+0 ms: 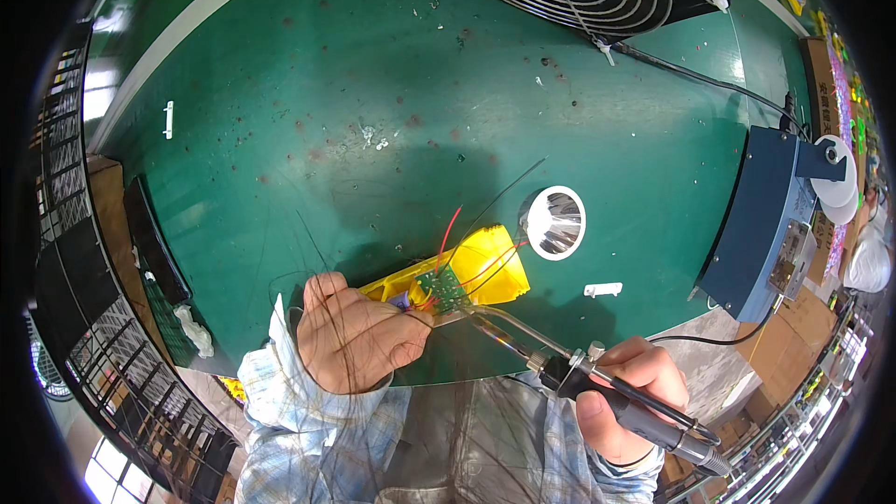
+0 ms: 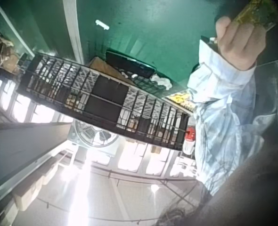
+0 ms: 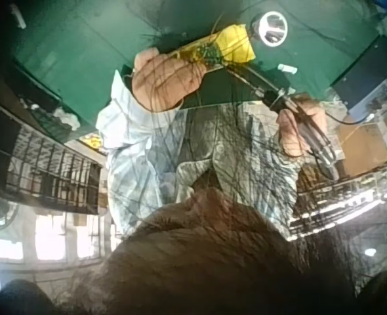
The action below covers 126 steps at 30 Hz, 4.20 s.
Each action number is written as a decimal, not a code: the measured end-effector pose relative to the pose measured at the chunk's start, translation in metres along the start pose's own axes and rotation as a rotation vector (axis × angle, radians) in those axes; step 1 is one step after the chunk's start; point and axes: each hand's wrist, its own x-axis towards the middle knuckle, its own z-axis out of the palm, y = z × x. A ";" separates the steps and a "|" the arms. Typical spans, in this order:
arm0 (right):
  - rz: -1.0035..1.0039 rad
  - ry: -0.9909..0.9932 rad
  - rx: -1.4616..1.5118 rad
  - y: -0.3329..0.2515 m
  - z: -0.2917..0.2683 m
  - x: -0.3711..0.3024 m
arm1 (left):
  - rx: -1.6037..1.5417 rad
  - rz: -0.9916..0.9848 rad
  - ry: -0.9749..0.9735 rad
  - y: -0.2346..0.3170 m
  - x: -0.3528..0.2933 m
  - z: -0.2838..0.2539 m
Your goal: The person assembles flashlights by taking flashlight housings from the conveyor, placing batteries inside, soldering electrical wires and circuit boards using a soldering iron, and returning the assembled flashlights to the conveyor.
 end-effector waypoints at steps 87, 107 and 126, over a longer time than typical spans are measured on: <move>-0.580 -0.201 -0.367 -0.017 0.016 0.015 | 0.050 -0.063 0.049 0.003 0.001 0.007; -0.399 -0.138 -0.196 -0.004 0.004 0.016 | 0.069 -0.052 -0.069 0.002 -0.001 0.004; -0.327 0.091 -0.258 -0.008 0.025 0.002 | -0.005 -0.078 0.048 0.003 0.001 0.008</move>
